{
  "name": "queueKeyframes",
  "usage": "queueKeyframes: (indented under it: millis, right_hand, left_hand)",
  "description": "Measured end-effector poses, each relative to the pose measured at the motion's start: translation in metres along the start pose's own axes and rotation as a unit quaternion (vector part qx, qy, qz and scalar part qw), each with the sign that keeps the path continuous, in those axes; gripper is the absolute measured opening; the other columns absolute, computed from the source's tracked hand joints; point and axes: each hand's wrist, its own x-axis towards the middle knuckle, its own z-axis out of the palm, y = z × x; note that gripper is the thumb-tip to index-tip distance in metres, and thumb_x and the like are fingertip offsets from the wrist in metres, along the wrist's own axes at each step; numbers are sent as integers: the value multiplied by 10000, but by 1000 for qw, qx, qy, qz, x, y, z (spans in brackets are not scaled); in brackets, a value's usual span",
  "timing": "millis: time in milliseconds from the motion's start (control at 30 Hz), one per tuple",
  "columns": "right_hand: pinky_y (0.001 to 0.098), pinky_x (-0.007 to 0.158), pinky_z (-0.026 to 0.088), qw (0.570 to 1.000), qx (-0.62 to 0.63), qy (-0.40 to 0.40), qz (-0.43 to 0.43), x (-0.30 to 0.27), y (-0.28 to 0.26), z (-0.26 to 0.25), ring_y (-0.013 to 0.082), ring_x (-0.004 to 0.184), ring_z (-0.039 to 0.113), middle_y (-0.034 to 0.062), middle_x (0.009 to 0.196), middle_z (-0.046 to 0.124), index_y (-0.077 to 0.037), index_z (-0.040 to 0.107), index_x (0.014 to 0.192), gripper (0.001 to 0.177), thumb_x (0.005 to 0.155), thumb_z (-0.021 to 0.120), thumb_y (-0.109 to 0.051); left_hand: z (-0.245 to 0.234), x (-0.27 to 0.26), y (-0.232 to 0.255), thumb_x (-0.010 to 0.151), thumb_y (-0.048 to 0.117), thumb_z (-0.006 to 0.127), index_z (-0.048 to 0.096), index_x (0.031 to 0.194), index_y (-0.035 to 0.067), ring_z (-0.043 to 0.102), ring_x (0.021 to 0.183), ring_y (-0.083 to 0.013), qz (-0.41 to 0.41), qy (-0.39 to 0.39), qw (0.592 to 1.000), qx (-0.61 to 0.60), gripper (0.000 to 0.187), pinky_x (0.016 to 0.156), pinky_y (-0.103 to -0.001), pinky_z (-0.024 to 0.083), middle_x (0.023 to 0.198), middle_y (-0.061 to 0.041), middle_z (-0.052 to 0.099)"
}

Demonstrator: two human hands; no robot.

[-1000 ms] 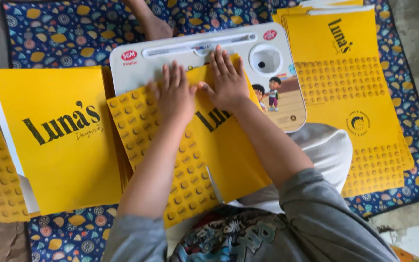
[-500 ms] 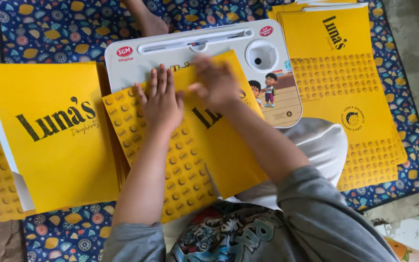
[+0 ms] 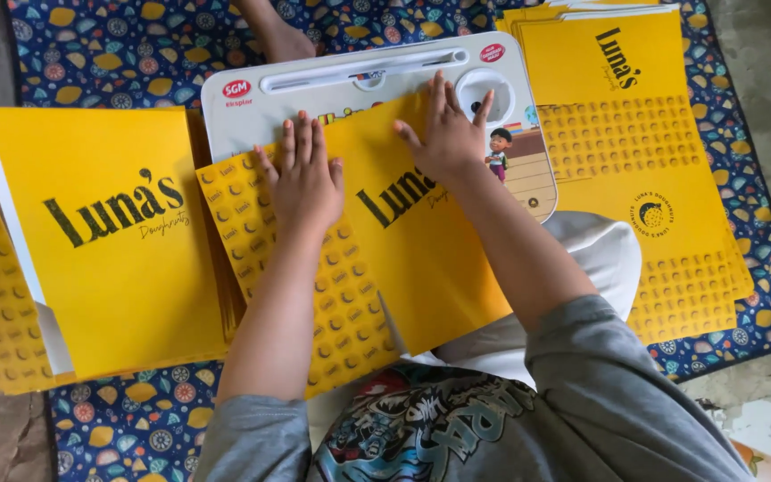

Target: Folding flat cardboard sheets into boxes and stacking them on the floor.

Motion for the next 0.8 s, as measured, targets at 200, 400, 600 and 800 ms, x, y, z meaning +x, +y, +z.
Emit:
queueKeyframes:
  millis: [200, 400, 600, 800]
  right_hand:
    - [660, 1189, -160, 998, -22, -18, -49, -72, 22, 1, 298, 1559, 289, 210, 1654, 372, -3, 137, 1649, 944, 1055, 174, -735]
    - [671, 1203, -115, 999, 10, -22, -37, -106, 26, -7, 328, 1561, 267, 204, 1633, 399, -15, 160, 1650, 989, 1021, 160, -778]
    - [735, 1198, -33, 996, 6, -15, -85, -44, 7, -3, 393, 1564, 245, 226, 1678, 301, -26, 206, 1634, 931, 1036, 205, -739]
    - [695, 1176, -110, 996, -7, -23, -83, -30, -1, -3, 282, 1584, 86, 72, 1727, 118, -142, 119, 1644, 834, 1014, 150, -689]
  left_hand:
    - [-3, -2, 1, 1094, 396, 320, 226, 1649, 113, 55, 1605, -286, -6, -14, 1000, 1, 631, 1195, -692, -112, 1739, -81, 123]
    - [-8, -9, 4, 1106, 404, 302, 230, 1659, 131, 37, 1608, -276, -19, -12, 1000, 5, 621, 1191, -650, -151, 1744, -69, 124]
    - [-5, -20, -10, 1093, 435, 293, 152, 1667, 134, -40, 1601, -269, -112, -18, 993, -10, 664, 1178, -669, -189, 1746, -77, 44]
    - [2, -20, -11, 1021, 643, 179, 194, 1633, 53, -36, 1554, -297, -162, 57, 985, 26, 850, 1121, -738, -116, 1715, -106, 98]
